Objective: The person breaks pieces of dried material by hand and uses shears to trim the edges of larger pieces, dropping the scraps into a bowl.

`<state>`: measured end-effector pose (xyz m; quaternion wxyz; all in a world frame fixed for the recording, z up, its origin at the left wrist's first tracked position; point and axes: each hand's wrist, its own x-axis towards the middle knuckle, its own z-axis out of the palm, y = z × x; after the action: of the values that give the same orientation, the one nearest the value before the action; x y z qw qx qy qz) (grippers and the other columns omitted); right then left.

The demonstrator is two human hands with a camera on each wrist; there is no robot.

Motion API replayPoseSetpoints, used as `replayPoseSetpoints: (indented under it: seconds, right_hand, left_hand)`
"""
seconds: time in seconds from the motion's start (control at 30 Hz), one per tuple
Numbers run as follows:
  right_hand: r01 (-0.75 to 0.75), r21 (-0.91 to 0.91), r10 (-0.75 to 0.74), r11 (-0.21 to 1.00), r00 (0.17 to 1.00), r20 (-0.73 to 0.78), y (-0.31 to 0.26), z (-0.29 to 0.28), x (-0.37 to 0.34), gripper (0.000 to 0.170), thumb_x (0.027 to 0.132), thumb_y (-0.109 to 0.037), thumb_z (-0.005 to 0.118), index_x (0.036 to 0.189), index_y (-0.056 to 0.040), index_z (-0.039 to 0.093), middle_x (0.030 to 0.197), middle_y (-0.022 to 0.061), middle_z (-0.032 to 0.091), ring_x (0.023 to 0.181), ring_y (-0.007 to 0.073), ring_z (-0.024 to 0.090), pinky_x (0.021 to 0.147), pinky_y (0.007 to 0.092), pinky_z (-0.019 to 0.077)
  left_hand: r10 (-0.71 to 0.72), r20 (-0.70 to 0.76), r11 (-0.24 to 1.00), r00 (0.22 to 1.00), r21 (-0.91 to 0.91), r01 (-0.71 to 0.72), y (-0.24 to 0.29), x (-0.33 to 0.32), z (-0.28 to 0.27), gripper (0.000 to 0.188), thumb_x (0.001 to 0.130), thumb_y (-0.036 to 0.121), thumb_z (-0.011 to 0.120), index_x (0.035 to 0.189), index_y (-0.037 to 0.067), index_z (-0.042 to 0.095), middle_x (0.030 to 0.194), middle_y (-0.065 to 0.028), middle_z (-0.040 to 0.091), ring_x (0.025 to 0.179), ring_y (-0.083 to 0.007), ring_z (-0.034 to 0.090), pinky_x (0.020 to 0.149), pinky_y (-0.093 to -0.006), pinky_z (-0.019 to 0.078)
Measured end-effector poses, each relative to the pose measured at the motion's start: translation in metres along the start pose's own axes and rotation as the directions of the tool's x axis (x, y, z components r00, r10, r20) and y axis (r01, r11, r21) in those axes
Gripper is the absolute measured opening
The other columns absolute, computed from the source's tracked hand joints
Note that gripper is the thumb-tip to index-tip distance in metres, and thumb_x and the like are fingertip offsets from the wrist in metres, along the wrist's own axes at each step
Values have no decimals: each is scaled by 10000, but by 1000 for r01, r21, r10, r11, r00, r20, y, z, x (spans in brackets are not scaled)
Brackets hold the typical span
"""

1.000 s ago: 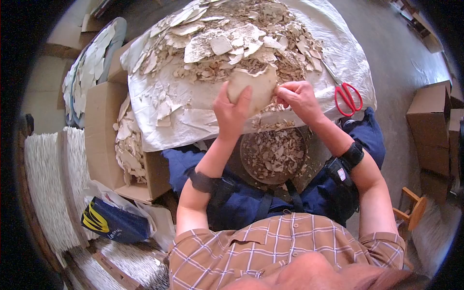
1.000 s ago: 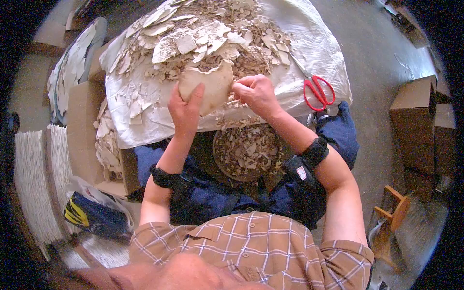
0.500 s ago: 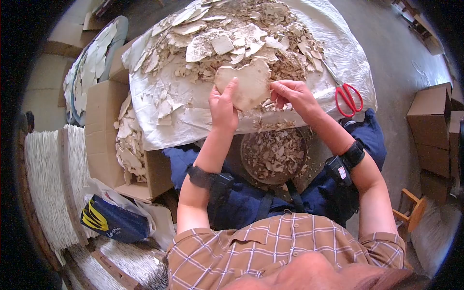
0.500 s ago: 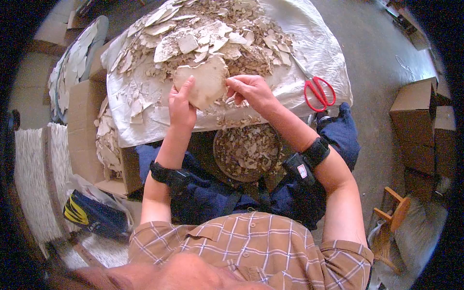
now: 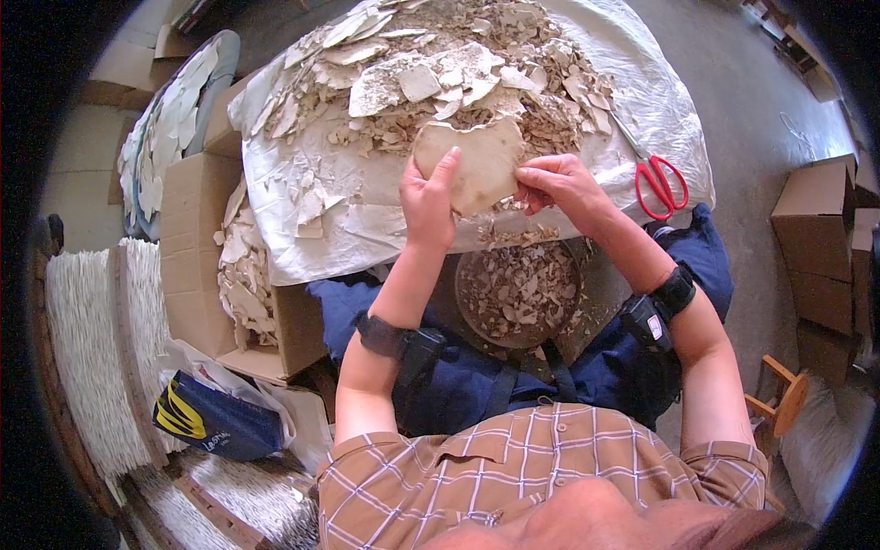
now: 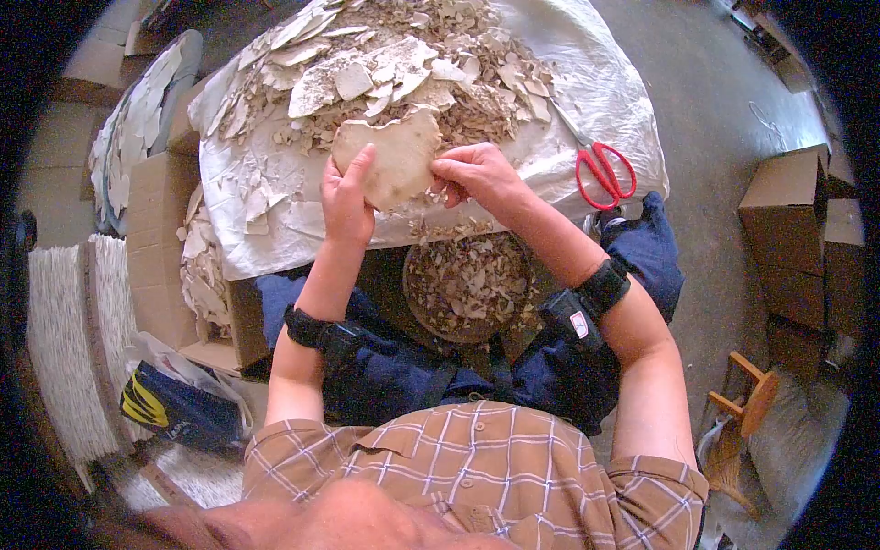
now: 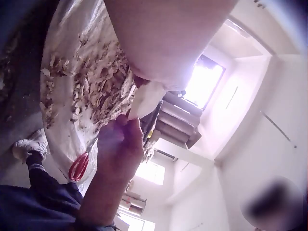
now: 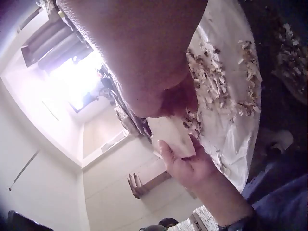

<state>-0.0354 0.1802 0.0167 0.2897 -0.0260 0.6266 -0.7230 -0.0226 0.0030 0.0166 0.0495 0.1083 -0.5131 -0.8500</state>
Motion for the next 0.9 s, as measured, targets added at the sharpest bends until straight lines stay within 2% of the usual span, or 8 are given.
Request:
replayPoseSetpoints:
  seconds: [0.17,0.23,0.37,0.43,0.53,0.6,0.73,0.9]
  right_hand:
    - [-1,-37,-1,999,998,-64,6,-1,0,227,832,-209,535,749,-13,614,671,35,602,527,76,537,529,220,481]
    - [-18,-36,15,999,997,-81,7,1,1,232,834,-211,531,751,-11,615,668,34,599,532,77,539,533,223,486]
    - [-42,-63,36,997,996,-86,8,3,2,235,845,-210,507,810,0,608,695,33,594,559,84,549,576,237,494]
    - [-41,-56,35,998,995,-94,7,6,2,229,839,-205,503,867,2,596,740,39,595,585,89,553,599,245,493]
    - [-5,38,11,999,984,-180,6,4,4,258,823,-197,505,976,1,567,831,53,590,655,100,560,658,258,485]
    - [38,127,-4,991,966,-260,6,-1,7,292,812,-195,510,1028,-3,550,878,60,585,699,105,562,694,263,478]
    - [361,-380,-476,852,837,-271,-5,-6,9,357,806,-217,569,1088,1,539,958,71,593,845,120,551,720,254,449]
    - [269,-246,-287,931,957,-40,0,3,2,220,787,-149,616,945,4,618,787,-7,603,715,65,526,647,214,442]
  left_hand:
    - [262,4,876,965,420,-239,-4,-6,-1,215,794,122,606,938,-19,530,829,-79,605,710,-136,571,640,-253,460]
    - [398,73,674,914,653,-345,1,-14,7,241,788,127,617,946,-34,534,812,-84,606,707,-136,567,635,-255,454]
    - [472,148,553,869,718,-422,-5,-11,2,247,786,105,611,963,-45,529,822,-85,608,710,-132,568,628,-249,452]
    - [195,28,907,980,375,-191,5,-5,4,266,774,86,616,987,-40,518,850,-89,610,724,-134,580,631,-245,465]
    - [84,20,995,996,59,-85,9,8,-6,301,741,49,640,1003,-26,513,867,-80,606,742,-125,585,633,-247,484]
    - [88,51,990,995,108,-93,14,12,-13,315,722,30,651,1002,-20,515,869,-76,605,750,-121,584,646,-251,489]
    - [8,243,929,970,357,-97,27,6,-14,347,681,-11,672,994,-12,524,866,-62,603,765,-108,577,678,-243,483]
    - [-53,372,836,927,525,-163,24,2,-11,330,673,-11,681,972,1,542,854,-44,606,770,-92,570,684,-216,467]
